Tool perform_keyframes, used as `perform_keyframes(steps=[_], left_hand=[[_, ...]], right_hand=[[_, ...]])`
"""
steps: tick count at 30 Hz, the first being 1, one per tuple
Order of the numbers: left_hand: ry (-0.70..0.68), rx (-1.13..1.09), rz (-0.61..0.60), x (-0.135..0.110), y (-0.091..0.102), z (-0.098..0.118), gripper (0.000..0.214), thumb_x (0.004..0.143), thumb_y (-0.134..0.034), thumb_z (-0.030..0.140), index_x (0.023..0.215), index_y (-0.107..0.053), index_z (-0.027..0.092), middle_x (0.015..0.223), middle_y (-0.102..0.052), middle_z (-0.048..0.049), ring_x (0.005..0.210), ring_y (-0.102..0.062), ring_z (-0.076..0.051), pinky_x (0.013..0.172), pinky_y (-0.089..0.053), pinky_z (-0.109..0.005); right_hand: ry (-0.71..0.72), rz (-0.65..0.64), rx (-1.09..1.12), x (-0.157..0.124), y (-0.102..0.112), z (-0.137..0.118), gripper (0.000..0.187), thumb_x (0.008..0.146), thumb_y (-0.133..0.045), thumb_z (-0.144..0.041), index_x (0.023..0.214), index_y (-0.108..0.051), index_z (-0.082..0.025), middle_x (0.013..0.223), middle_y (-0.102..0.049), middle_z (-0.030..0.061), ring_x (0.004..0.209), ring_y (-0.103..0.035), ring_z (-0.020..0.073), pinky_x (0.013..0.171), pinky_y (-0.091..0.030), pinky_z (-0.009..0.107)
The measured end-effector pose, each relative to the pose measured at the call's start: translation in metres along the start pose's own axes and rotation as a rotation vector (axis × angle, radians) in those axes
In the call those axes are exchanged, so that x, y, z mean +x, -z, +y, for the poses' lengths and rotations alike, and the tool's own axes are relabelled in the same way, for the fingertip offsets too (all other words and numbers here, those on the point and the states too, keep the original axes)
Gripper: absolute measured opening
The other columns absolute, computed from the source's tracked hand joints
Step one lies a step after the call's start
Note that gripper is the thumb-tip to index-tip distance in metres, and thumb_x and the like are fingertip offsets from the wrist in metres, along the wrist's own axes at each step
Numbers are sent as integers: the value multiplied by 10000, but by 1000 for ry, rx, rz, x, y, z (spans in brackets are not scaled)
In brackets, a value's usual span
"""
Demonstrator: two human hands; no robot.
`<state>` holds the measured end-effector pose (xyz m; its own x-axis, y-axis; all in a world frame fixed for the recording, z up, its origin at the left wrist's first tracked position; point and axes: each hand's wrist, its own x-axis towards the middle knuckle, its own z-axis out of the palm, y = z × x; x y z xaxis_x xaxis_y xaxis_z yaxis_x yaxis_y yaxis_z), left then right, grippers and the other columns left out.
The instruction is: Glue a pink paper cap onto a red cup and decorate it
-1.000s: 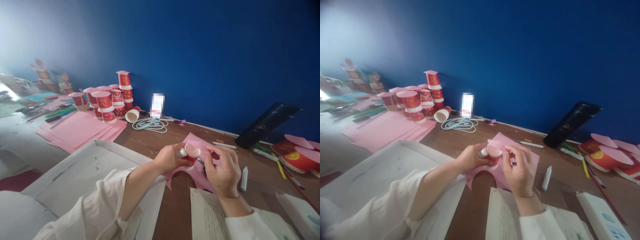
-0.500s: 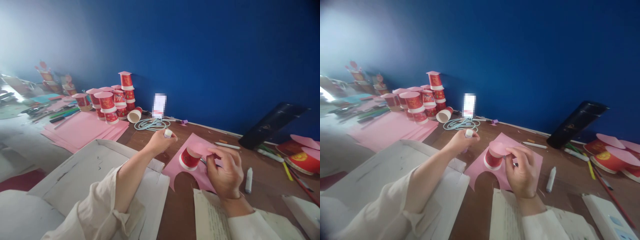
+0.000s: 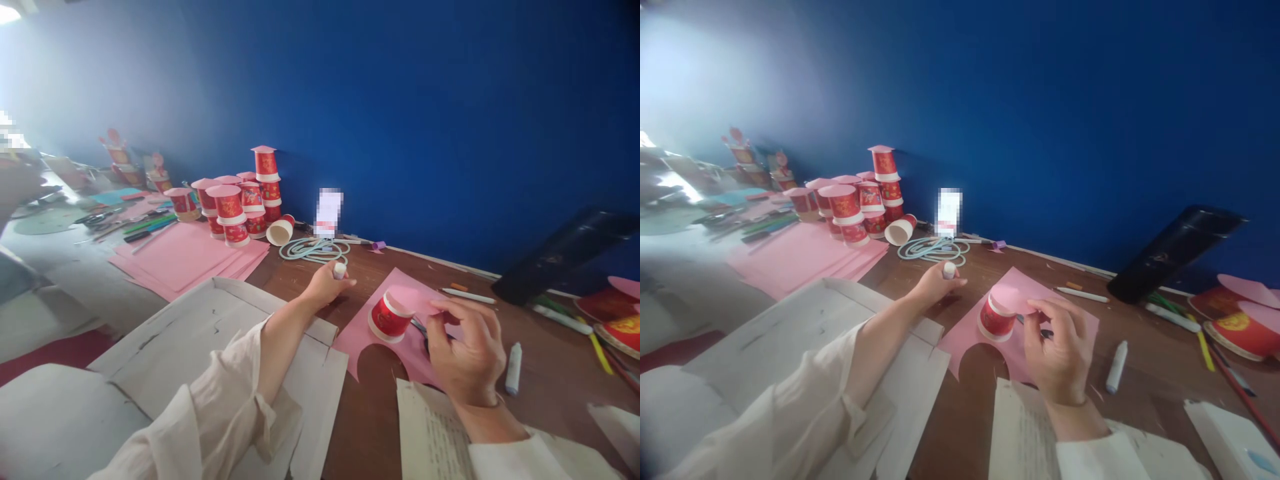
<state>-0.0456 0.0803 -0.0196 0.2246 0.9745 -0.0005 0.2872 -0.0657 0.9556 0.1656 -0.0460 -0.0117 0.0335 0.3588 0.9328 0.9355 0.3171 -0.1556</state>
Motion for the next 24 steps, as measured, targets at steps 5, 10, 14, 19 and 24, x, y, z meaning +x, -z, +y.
perform_keyframes(steps=[5,10,14,19,24], left_hand=[[-9,-39,20,0,3,1,355,668,-817,349,811,-524,209,637,-509,83,534,-450,-75,540,-383,-220],[-12,-83,-16,-2,10,7,546,623,-860,415,1049,-590,207,882,-614,20,592,-510,-78,546,-430,-226],[-126,45,68,-6,18,19,739,630,-851,479,1258,-571,207,1215,-606,-101,934,-615,-182,779,-506,-298],[-466,231,508,-33,9,42,298,875,-608,438,1067,-644,213,984,-638,-57,890,-583,-161,862,-453,-283],[-391,177,129,-58,-13,54,411,909,-528,489,623,-579,197,581,-520,12,577,-442,-106,598,-368,-247]], right_hand=[[11,19,-13,2,0,-3,162,849,-639,-99,964,-670,-209,912,-702,52,867,-664,178,779,-554,323],[-2,21,-10,2,0,-3,150,852,-637,-114,959,-670,-212,920,-704,57,829,-664,178,785,-560,342],[-14,28,-22,2,1,-1,145,849,-635,-118,949,-670,-217,908,-698,49,800,-654,175,795,-554,358],[-42,23,-17,3,-1,-1,165,848,-622,-106,963,-672,-214,914,-695,52,832,-646,188,825,-543,369],[-51,24,7,0,-6,-4,183,856,-622,-102,989,-665,-219,950,-684,55,876,-649,192,859,-545,388]])
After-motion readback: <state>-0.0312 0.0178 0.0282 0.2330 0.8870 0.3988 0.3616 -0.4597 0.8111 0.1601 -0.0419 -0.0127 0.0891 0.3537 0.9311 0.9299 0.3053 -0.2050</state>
